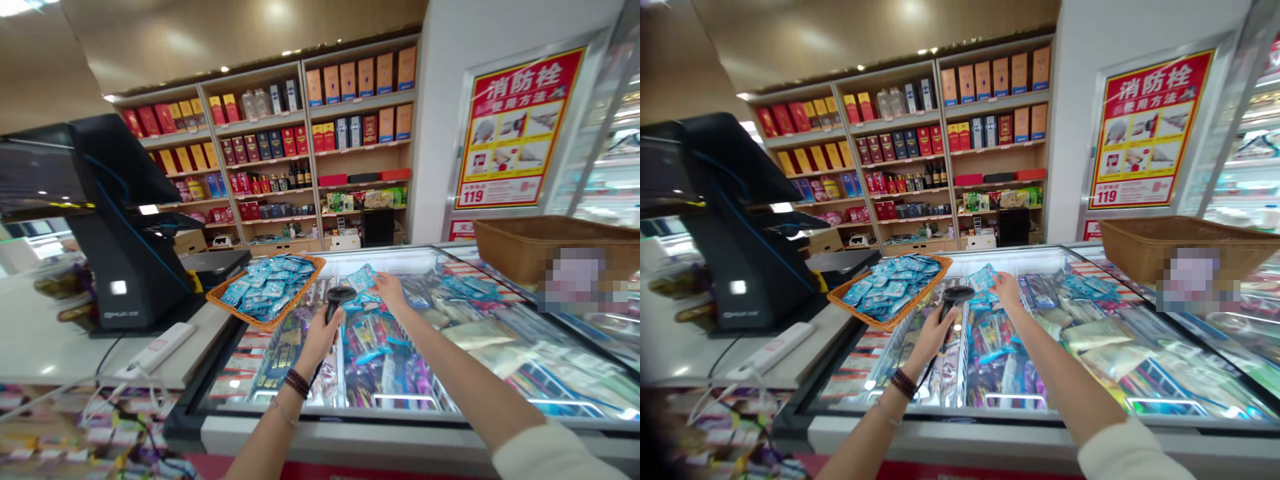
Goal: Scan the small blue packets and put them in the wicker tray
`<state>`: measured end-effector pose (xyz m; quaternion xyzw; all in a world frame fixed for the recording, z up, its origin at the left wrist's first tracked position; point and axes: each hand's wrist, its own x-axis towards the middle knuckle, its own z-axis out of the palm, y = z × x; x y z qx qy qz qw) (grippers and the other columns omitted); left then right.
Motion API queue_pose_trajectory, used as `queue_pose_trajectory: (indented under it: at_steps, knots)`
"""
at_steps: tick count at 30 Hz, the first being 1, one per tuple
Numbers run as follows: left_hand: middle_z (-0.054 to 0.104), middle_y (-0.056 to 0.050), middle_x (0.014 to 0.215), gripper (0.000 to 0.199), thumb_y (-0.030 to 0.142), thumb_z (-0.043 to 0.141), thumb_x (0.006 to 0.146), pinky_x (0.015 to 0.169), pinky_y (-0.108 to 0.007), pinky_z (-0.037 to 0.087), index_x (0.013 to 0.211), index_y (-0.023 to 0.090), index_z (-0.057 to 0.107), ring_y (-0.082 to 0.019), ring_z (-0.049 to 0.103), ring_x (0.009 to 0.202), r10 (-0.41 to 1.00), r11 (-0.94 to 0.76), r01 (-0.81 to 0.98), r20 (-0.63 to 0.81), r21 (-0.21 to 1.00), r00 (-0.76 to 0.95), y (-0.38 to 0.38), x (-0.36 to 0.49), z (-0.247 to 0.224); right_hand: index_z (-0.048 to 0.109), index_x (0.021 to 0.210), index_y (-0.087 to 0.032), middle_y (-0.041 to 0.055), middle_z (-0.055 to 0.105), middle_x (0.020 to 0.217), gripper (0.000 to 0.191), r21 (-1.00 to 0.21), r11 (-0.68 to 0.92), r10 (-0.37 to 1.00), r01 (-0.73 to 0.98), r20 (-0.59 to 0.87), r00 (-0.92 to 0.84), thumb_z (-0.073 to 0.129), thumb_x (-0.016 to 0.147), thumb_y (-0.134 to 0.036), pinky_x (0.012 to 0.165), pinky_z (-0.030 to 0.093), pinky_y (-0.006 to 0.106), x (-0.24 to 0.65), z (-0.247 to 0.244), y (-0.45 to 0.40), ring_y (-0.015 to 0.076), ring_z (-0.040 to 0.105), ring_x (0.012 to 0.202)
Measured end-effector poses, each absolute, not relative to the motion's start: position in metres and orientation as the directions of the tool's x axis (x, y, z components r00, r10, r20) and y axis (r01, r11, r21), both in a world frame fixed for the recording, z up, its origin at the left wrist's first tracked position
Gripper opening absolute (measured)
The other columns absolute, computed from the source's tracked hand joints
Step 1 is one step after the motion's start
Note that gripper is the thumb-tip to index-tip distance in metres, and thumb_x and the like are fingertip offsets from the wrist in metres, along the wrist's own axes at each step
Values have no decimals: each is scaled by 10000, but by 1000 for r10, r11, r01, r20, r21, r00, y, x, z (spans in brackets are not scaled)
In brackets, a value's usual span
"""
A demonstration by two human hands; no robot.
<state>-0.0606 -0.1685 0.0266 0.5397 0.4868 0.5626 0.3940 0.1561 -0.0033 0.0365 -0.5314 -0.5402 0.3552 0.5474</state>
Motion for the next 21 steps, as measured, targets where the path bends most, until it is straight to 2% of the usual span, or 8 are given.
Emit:
queue_pose_trajectory:
  at_steps: [4, 9, 16, 21]
  knots:
    - [536, 61, 506, 663, 895, 896, 866, 520, -293, 317, 835, 277, 656, -153, 485, 436, 969, -226, 150, 237, 963, -68, -173, -55, 28, 876, 1005, -238, 52, 855, 736, 215, -963, 184, 960, 195, 219, 173, 843, 979, -448, 826, 787, 457, 180, 40, -11, 345, 926, 772]
    - [536, 55, 498, 723, 974, 833, 863, 527, -295, 331, 808, 281, 631, -150, 480, 429, 963, -260, 164, 267, 952, -27, -175, -49, 31, 853, 944, -205, 105, 888, 831, 112, -973, 131, 972, 189, 164, 171, 825, 938, -312, 868, 777, 451, 188, 39, -19, 374, 945, 846]
    - [537, 65, 532, 740, 989, 842, 825, 501, -284, 341, 818, 284, 617, -140, 479, 436, 966, -252, 134, 258, 959, -31, -174, -45, 28, 865, 953, -227, 82, 874, 816, 79, -966, 125, 976, 227, 161, 148, 793, 963, -256, 895, 786, 473, 187, 41, -25, 388, 956, 919]
    - [546, 62, 545, 743, 984, 865, 815, 494, -286, 332, 821, 281, 625, -139, 478, 432, 967, -248, 122, 253, 961, -21, -173, -45, 25, 867, 938, -222, 97, 892, 844, 106, -958, 139, 971, 252, 181, 154, 783, 974, -277, 859, 787, 464, 186, 37, -24, 381, 956, 876]
